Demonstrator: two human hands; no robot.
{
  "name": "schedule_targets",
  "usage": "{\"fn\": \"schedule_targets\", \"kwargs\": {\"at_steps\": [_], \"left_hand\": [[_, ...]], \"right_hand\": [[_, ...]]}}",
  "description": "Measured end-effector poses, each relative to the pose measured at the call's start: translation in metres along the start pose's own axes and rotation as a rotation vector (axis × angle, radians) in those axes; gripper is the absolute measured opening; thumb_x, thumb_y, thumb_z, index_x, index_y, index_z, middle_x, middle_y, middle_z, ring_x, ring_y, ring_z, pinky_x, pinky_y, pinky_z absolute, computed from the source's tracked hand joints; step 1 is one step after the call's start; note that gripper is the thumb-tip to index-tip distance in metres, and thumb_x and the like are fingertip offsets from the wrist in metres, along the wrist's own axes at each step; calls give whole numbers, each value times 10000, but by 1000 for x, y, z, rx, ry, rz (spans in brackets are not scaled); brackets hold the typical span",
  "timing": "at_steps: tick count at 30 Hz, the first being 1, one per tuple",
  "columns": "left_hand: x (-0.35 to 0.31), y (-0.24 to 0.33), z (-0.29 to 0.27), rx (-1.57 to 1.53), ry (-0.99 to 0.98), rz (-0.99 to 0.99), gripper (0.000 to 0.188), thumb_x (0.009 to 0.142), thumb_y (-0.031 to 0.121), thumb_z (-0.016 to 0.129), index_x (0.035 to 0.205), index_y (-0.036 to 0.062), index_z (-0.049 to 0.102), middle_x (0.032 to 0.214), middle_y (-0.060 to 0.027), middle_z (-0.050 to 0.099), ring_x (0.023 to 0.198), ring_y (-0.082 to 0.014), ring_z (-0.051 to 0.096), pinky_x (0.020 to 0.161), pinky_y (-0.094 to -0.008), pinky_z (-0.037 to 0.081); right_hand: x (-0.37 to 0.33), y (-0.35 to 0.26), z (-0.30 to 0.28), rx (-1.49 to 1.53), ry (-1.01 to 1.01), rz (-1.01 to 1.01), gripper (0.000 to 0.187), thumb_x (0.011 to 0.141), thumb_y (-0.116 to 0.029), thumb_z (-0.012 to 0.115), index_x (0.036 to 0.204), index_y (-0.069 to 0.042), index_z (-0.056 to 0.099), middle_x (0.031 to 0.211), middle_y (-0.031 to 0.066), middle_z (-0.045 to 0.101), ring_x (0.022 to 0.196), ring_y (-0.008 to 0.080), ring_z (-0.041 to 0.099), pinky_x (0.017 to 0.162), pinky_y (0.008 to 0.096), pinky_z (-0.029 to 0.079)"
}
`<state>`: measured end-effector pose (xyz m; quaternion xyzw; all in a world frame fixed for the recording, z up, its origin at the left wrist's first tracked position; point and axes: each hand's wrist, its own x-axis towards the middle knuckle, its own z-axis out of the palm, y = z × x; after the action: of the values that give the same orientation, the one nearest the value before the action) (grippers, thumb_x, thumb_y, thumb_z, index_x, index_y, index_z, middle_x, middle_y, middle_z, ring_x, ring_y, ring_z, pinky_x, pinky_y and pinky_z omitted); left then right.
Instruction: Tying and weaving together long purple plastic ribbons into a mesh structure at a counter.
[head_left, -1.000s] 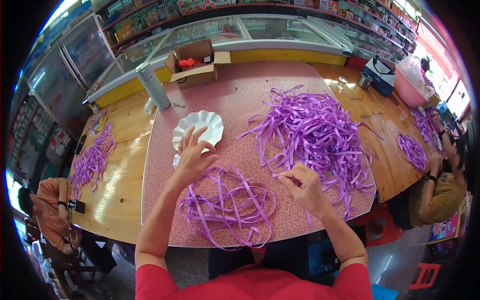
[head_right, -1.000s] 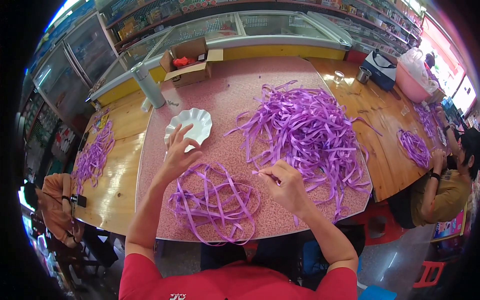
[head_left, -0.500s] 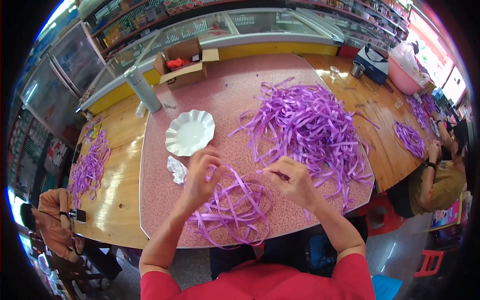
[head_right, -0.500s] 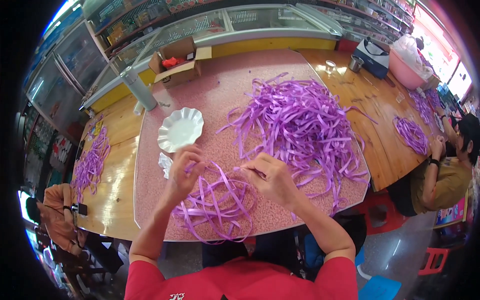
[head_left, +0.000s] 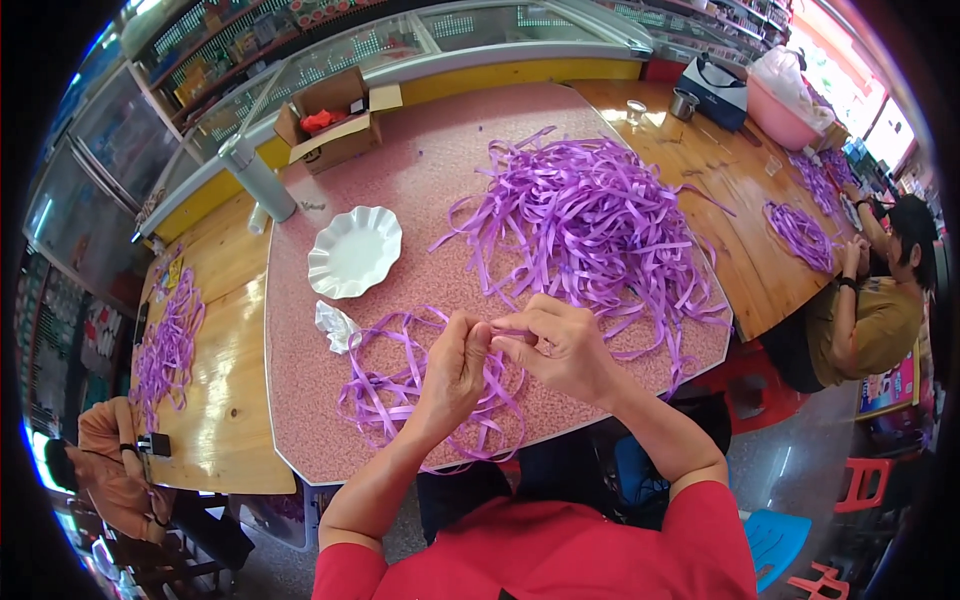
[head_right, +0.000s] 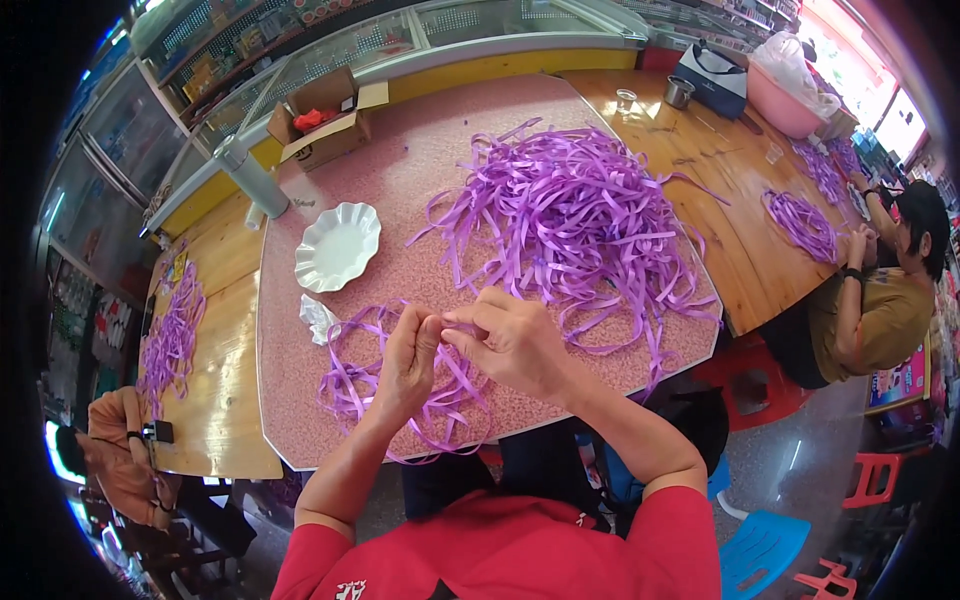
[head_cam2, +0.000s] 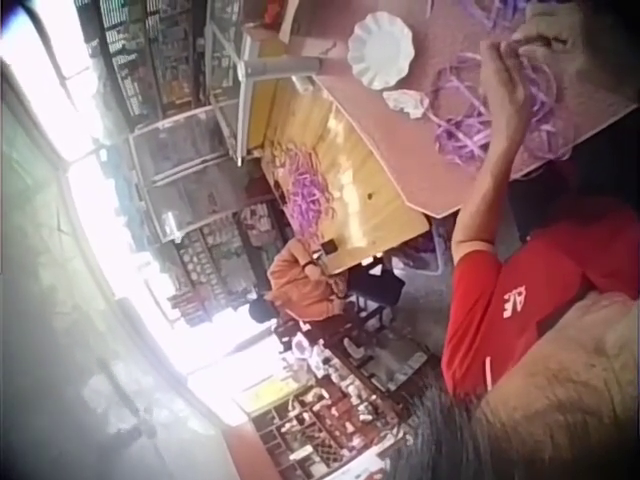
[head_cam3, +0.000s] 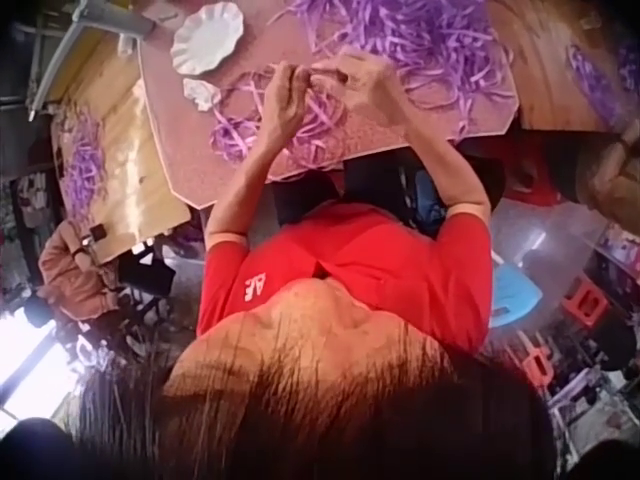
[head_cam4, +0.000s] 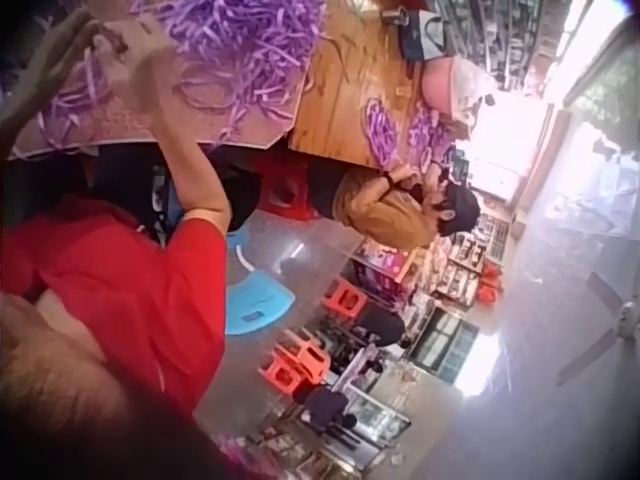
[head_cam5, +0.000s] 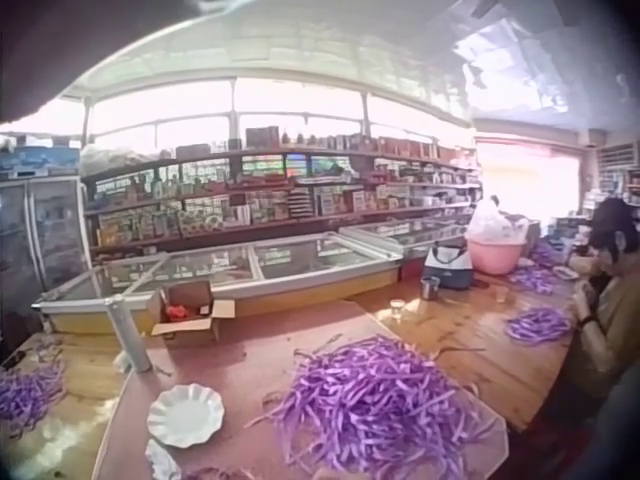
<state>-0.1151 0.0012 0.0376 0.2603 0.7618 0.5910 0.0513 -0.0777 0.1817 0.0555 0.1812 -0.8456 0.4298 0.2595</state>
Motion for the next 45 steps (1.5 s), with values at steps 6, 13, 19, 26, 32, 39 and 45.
{"fn": "schedule_targets", "kwargs": {"at_steps": [6, 13, 19, 26, 32, 39, 45], "left_hand": [[-13, -8, -1, -253, -52, -8, 232, 1065, 243, 492, 1042, 16, 535, 901, -38, 558, 812, -113, 496, 702, -267, 421], [-10, -16, -4, -238, -207, -213, 349, 1088, 323, 416, 1018, 13, 561, 901, -22, 569, 821, -93, 498, 727, -265, 431], [-18, -6, 9, -129, -153, -88, 292, 1079, 287, 457, 990, 25, 553, 862, -6, 536, 829, -83, 485, 740, -251, 417], [-20, -1, 9, -399, -177, -167, 162, 1042, 207, 551, 1037, 45, 541, 923, 22, 533, 868, -53, 472, 777, -213, 402], [-24, -2, 5, -474, -173, -236, 126, 976, 140, 657, 1007, 55, 570, 938, 27, 550, 854, -44, 501, 761, -207, 412], [-33, -4, 5, -841, -60, -318, 102, 895, 44, 717, 923, 78, 625, 1015, -46, 657, 996, -130, 606, 903, -281, 454], [-35, 3, 11, -996, 46, -267, 78, 900, 35, 703, 924, 76, 641, 1049, -94, 692, 1055, -178, 625, 1006, -343, 444]], "right_hand": [[-6, -3, -2, 205, -63, 189, 115, 836, -34, 761, 949, -41, 743, 739, 37, 597, 583, 106, 529, 505, 257, 400], [-13, -5, -9, 11, -35, -63, 139, 804, -5, 744, 933, -54, 727, 729, 60, 588, 582, 181, 582, 503, 312, 444], [-26, -6, -11, -120, 16, -120, 132, 801, -40, 765, 922, -50, 713, 733, 59, 585, 587, 205, 596, 503, 325, 455], [-26, -8, -20, 103, -40, 136, 104, 846, -117, 750, 896, -34, 714, 800, 88, 625, 633, 219, 628, 583, 330, 499], [-24, -8, -21, 331, -108, 324, 117, 880, -107, 734, 932, -5, 710, 798, 39, 640, 682, 117, 597, 632, 272, 483], [-31, 11, -6, 875, -91, 750, 136, 898, -155, 756, 946, -33, 718, 722, -47, 601, 633, 37, 523, 552, 202, 395], [-50, 21, 14, 1166, -3, 896, 126, 921, -164, 728, 960, -45, 711, 687, -49, 571, 522, 15, 397, 445, 218, 265]]}}
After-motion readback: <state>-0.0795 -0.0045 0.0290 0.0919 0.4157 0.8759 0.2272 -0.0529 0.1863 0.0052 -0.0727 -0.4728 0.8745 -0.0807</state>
